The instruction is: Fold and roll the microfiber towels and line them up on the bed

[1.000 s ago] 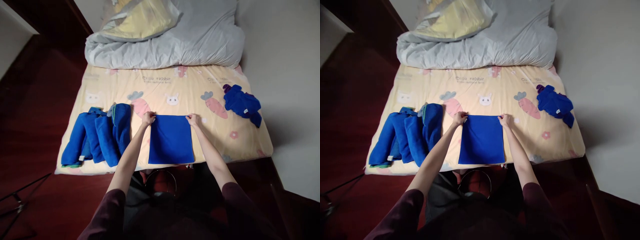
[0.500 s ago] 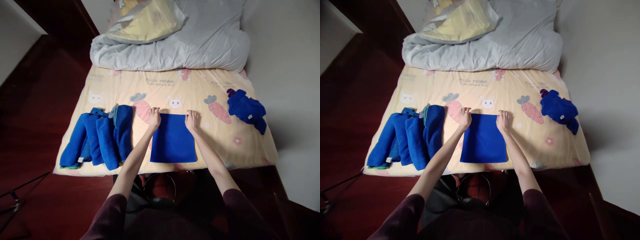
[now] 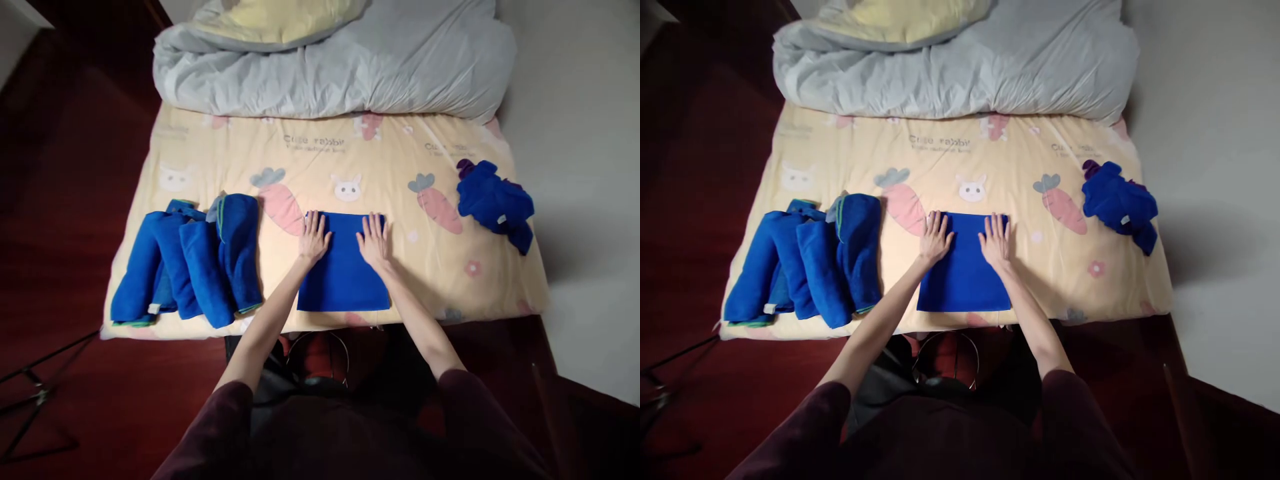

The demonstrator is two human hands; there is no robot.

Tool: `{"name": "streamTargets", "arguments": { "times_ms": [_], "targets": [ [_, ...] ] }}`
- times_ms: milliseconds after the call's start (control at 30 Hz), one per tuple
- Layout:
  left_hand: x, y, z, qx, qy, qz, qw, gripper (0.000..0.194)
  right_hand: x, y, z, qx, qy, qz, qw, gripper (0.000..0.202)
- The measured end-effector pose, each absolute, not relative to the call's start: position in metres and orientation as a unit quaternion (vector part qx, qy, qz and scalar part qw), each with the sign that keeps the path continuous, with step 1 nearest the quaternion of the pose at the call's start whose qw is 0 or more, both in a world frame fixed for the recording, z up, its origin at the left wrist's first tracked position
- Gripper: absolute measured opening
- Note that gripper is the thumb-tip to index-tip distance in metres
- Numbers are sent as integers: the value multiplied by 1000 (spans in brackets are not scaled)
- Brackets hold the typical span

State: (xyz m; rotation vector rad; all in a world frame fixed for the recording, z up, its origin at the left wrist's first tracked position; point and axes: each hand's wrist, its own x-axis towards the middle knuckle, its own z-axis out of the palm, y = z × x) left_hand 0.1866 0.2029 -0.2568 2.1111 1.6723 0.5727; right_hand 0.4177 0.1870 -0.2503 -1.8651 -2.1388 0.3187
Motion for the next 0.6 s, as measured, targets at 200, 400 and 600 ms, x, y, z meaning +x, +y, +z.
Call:
{"name": "streamTargets", "arguments": {
  "times_ms": [200,400,600],
  "targets": [
    [183,30,-255,777,567,146,233,67,412,5,-257,-598,-772,170,134,65],
    [144,-60,-267,715,639,174,226,66,447,-75,-271,-668,-701,171,181,62],
    [126,-80,-269,691,640,224,250,61,454,-91,-284,-691,-633,146,318,55]
  ]
}}
